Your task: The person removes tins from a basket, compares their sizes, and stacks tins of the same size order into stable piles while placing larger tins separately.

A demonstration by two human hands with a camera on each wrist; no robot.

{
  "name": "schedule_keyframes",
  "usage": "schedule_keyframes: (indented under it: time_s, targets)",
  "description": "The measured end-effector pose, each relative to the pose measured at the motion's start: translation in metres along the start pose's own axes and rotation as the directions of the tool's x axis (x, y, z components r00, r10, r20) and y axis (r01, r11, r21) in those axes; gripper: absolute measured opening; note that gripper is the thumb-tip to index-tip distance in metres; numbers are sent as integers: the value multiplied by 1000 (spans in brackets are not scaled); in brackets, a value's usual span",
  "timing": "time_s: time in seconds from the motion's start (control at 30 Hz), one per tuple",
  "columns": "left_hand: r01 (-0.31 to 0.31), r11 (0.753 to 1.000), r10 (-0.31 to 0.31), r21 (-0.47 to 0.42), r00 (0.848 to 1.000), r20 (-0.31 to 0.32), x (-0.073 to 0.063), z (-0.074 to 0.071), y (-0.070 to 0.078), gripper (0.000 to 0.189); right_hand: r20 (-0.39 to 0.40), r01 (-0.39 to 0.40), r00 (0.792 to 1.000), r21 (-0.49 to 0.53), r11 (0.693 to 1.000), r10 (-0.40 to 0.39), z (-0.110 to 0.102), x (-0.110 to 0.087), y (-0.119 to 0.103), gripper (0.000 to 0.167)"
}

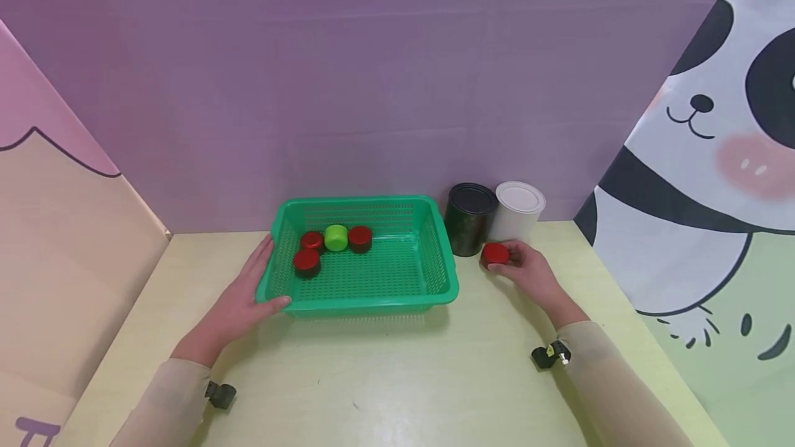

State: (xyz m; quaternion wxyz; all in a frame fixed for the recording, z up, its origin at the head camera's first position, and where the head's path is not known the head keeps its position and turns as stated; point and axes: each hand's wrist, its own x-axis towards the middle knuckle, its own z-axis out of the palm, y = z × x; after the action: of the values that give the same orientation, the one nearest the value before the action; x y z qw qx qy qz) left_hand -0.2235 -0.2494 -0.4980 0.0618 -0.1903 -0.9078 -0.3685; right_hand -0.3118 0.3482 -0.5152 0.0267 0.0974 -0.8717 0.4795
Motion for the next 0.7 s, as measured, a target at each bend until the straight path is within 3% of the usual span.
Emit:
schedule_keyframes:
  time_s: [0.33, 0.7]
  targets:
    - [1, 1000, -1, -5, 1000, -1, -1, -2, 5, 108, -6, -6, 1000, -31, 999, 6, 5, 2, 4, 52]
    - [-2, 1000, 2, 1, 1000, -6, 0, 0, 1, 109, 47, -25, 998, -73, 997, 29, 4, 3, -2, 54]
